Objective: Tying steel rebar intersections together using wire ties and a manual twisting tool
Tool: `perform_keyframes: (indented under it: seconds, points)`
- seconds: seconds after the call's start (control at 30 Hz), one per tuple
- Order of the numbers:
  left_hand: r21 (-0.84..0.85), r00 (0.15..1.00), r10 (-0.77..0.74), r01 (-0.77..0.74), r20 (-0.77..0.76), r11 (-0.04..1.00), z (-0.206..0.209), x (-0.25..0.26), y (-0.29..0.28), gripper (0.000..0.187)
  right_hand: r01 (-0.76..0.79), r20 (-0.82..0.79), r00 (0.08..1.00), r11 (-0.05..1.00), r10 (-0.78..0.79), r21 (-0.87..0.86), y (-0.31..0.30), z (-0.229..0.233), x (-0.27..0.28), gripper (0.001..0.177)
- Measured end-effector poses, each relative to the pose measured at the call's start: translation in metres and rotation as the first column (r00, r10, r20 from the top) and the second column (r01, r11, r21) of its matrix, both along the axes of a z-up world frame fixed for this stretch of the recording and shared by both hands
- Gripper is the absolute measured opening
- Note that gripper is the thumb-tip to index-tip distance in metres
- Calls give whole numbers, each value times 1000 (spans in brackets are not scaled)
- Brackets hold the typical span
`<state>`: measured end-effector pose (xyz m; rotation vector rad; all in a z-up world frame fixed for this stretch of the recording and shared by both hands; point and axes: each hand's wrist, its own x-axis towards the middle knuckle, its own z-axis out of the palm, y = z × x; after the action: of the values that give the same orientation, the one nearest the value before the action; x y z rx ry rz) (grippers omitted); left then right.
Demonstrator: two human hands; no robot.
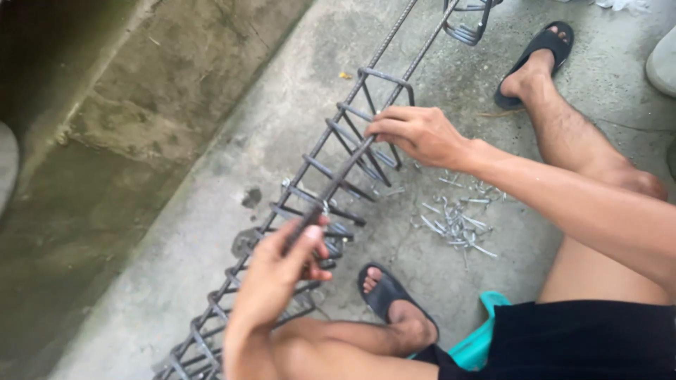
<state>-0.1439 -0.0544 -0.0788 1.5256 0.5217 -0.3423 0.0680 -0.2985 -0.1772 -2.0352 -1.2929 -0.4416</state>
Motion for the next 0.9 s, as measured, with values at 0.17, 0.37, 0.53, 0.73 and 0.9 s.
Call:
perform_keyframes:
  seconds: [0.17,0.37,0.53,0.73,0.9]
  points:
    - [481,995,-79,37,68,876,-47,1,-38,40,206,-293,943,969,-160,134,-17,-39,-17,33]
    - [515,990,-30,98,-138,852,-34,1,-66,50,519,-429,747,849,-508,-103,-101,-202,-39,17]
    - [565,997,-10,54,-81,823,-53,4,-71,51,395,-455,570,713,-684,-579,-182,-323,-80,22]
    - [546,1000,29,-29,9,837,-47,7,-76,46,206,-513,462,650,-723,-731,-162,-334,-88,36]
    - [540,996,89,-92,31,837,-50,7,-72,44,73,-477,597,636,-645,-769,-129,-335,-74,50]
